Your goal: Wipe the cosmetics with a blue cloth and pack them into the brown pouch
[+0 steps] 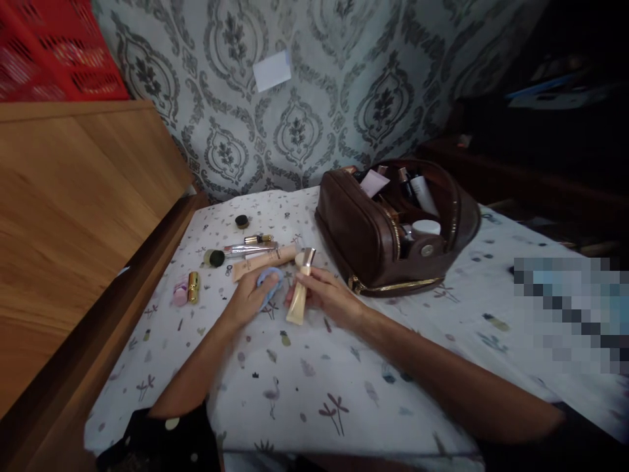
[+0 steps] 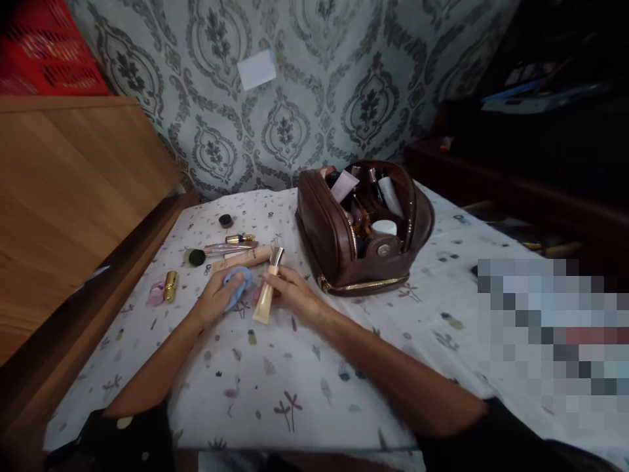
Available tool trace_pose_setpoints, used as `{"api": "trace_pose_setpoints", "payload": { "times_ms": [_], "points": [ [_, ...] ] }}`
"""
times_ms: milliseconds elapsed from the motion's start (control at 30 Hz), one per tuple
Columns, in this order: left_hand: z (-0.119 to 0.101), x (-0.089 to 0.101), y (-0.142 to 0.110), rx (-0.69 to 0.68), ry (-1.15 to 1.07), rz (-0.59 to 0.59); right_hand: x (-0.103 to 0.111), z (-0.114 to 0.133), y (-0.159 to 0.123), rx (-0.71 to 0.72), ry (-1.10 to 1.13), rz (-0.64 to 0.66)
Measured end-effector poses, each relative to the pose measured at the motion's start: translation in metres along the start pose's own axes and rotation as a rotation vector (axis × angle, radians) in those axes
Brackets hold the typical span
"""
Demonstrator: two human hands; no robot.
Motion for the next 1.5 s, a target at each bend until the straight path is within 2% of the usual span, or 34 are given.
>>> {"api": "trace_pose_setpoints", "payload": {
  "times_ms": [100, 167, 300, 367, 533, 700, 933, 1100, 1233, 1333, 1500],
  "points": [
    [-0.003, 0.010, 0.000, -0.033, -0.013, -0.099, -0.018, -0.004, -0.009, -0.102, 0.006, 0.154],
    [-0.007, 0.015, -0.001, -0.081, -0.041, -0.130, -0.024, -0.004, -0.014, -0.141, -0.006, 0.210],
    [-0.010, 0.009, -0.001, -0.115, -0.113, 0.010, -0.026, -0.010, -0.017, -0.213, -0.018, 0.258],
    [-0.010, 0.008, -0.001, -0.124, -0.141, 0.044, -0.025, -0.012, -0.016, -0.226, -0.028, 0.272],
    [0.002, 0.019, 0.003, -0.092, -0.201, -0.043, -0.019, -0.017, -0.010, -0.270, 0.083, 0.236],
    [0.013, 0.026, 0.006, -0.057, -0.267, -0.080, -0.011, -0.011, -0.003, -0.168, 0.036, 0.220],
    [0.009, 0.029, 0.005, -0.057, -0.278, -0.081, 0.007, -0.003, 0.007, -0.011, -0.163, 0.043],
    [0.011, 0.027, 0.005, -0.025, -0.271, -0.093, 0.007, 0.023, -0.001, 0.254, -0.543, -0.063],
    [0.014, 0.024, 0.005, 0.021, -0.292, -0.103, 0.002, 0.037, -0.013, 0.384, -0.898, -0.190],
    [0.014, 0.024, 0.005, 0.024, -0.273, -0.121, 0.002, 0.038, -0.015, 0.396, -1.002, -0.238],
    [0.015, 0.026, 0.006, -0.010, -0.249, -0.130, 0.005, 0.038, -0.014, 0.381, -0.975, -0.249]
  ]
}}
Point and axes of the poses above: each hand's wrist, its own y-axis towards the middle knuckle, its own x-axis out of the back of the hand, z = x × y, the point moved 9 cm from there along y, towards the middle knuckle, and after that the axes turned 1 degree about -z, right-handed, at the moved point
